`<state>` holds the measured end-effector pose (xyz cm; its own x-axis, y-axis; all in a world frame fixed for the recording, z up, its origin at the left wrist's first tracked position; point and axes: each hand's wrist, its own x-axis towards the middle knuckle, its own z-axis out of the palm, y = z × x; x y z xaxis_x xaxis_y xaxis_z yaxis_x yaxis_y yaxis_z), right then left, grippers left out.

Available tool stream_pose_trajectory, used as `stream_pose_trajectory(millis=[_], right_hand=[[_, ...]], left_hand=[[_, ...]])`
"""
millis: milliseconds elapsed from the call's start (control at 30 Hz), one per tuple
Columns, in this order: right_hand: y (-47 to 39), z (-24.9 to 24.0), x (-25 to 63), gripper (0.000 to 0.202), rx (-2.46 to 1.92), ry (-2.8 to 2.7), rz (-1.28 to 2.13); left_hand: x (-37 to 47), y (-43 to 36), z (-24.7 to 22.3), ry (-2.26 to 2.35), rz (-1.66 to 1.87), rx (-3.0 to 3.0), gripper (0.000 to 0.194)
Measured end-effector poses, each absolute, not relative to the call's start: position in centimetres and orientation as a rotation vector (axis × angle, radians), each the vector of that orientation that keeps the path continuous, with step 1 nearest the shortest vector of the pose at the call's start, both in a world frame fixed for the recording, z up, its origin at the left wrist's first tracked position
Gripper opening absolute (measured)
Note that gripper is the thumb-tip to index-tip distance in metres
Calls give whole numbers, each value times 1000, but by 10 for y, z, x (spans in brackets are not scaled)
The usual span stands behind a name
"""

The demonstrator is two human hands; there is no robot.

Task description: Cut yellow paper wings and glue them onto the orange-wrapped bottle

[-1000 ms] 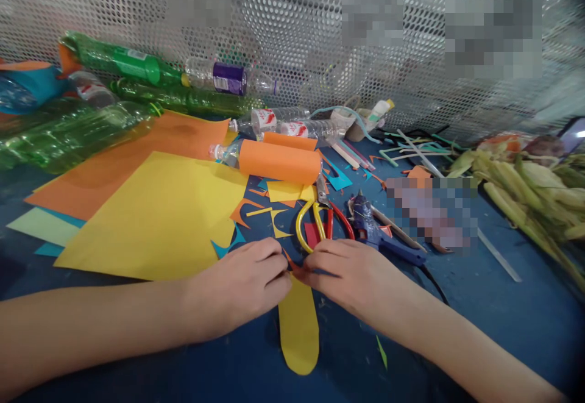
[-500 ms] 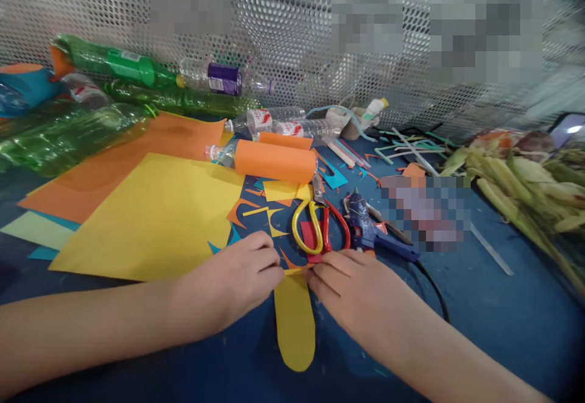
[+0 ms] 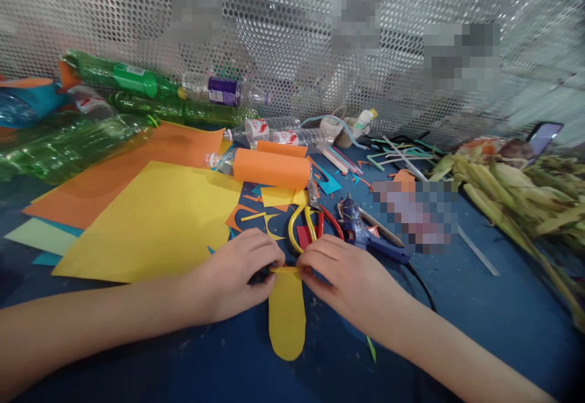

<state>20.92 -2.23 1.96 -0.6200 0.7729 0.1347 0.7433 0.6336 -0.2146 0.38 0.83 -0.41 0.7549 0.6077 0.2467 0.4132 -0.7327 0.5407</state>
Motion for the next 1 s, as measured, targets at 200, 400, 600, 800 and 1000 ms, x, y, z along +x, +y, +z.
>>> stream_pose_trajectory(millis=[200,400,600,800,1000], right_hand=[[-21,25,209,10,-1213,-2352,265],[-27,25,207,16,-1276,-2253,454],[-29,20,206,11,-1237,-2199,549],[-28,18,207,13,-1148,-2299,300],[-30,23,205,16,-923,-2479,-150]], left_hand=[[4,11,0,856,721,2218,9],[2,8,2,818,819,2174,8],[1,5,2,780,838,2186,7],[3,5,4,790,907,2107,7],[3,5,4,782,909,2034,8]])
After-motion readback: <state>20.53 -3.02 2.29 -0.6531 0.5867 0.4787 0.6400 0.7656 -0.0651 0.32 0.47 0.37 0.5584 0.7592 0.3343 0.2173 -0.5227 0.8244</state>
